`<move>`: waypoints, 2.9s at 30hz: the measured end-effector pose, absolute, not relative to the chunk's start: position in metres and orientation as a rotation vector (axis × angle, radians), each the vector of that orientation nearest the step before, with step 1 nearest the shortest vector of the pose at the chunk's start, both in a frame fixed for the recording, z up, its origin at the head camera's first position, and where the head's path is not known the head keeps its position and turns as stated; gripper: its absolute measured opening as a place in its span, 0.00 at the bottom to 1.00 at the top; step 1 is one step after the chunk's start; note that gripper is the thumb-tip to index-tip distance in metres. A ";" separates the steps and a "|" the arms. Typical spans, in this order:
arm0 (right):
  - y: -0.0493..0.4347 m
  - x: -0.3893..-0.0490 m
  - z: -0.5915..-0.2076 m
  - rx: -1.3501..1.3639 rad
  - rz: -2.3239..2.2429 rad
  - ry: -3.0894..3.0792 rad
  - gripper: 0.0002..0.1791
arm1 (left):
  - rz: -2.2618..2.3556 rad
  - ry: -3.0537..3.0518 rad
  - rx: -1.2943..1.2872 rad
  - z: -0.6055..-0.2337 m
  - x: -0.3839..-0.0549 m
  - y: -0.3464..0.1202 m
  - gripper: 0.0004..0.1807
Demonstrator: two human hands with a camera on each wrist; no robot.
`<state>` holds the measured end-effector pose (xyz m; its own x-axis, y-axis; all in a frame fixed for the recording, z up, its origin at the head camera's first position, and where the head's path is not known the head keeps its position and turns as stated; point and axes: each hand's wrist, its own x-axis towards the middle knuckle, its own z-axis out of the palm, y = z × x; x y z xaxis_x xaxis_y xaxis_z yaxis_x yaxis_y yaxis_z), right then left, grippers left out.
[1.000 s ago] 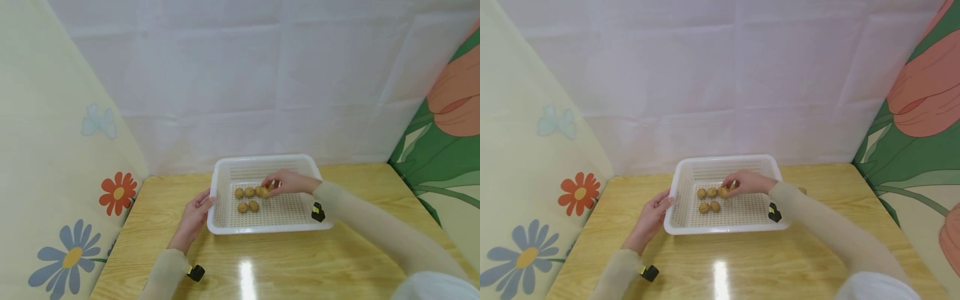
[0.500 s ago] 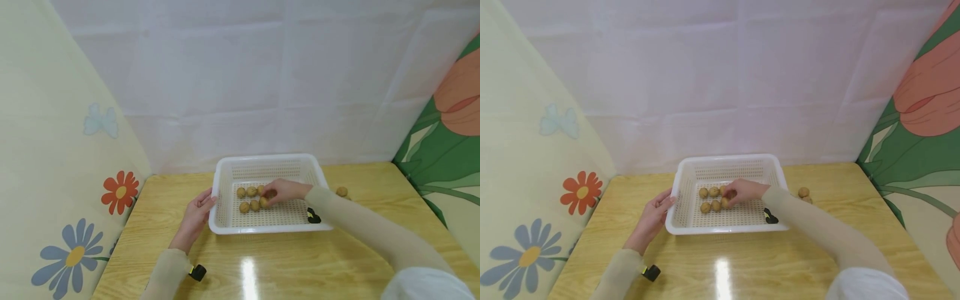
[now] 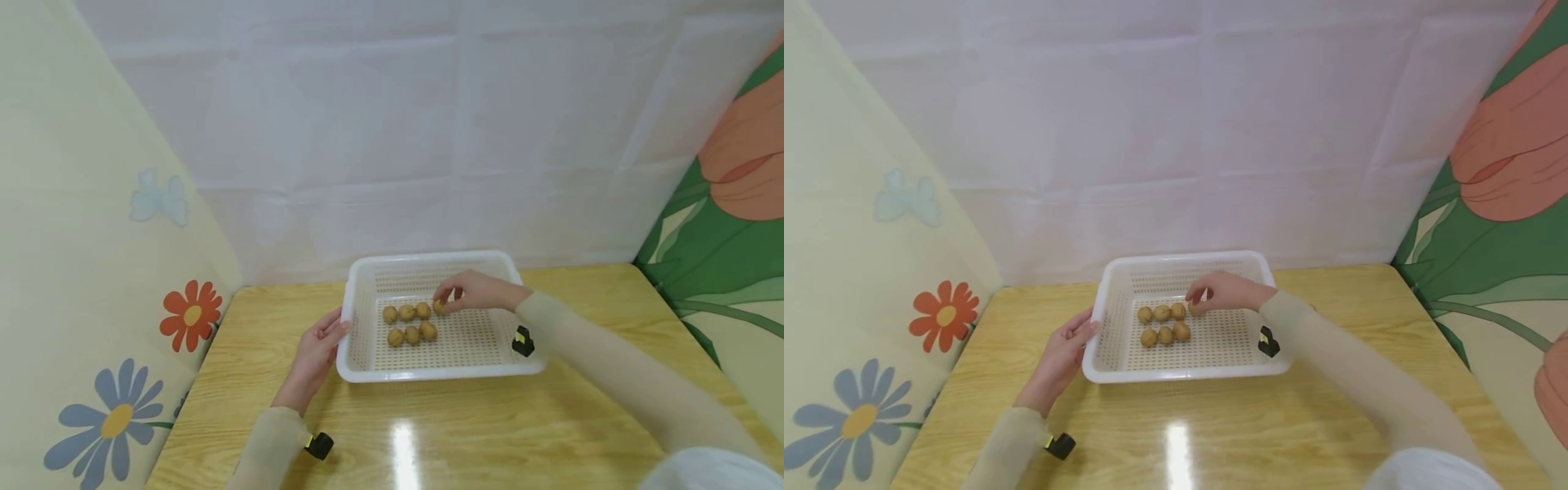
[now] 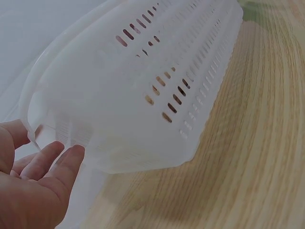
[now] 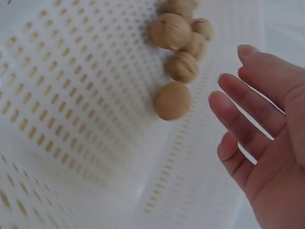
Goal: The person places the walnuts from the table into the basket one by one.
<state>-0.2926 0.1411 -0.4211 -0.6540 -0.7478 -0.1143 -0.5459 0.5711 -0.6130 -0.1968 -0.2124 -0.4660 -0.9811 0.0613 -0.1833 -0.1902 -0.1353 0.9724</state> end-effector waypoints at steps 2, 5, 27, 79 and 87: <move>0.148 -0.291 -0.410 -1.059 -0.782 2.474 0.17 | 2.243 1.943 -0.145 -0.466 -0.197 -0.213 0.29; 0.161 -0.287 -0.395 -1.074 -0.809 2.518 0.16 | 2.247 1.931 -0.143 -0.468 -0.198 -0.214 0.29; 0.292 -0.235 -0.407 -0.697 -1.032 2.705 0.14 | 2.225 1.951 -0.159 -0.466 -0.198 -0.214 0.29; 0.311 -0.221 -0.414 -0.500 -1.022 2.821 0.21 | 2.203 1.993 -0.171 -0.466 -0.198 -0.214 0.30; 0.277 -0.232 -0.395 -0.538 -1.026 2.757 0.24 | 2.191 1.996 -0.189 -0.466 -0.196 -0.213 0.29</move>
<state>-0.2316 0.2770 -0.3948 -0.9241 -0.3817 -0.0163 -0.2782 0.7015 -0.6561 -0.1963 -0.2134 -0.4659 -0.9773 0.0412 -0.2080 -0.2109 -0.0883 0.9735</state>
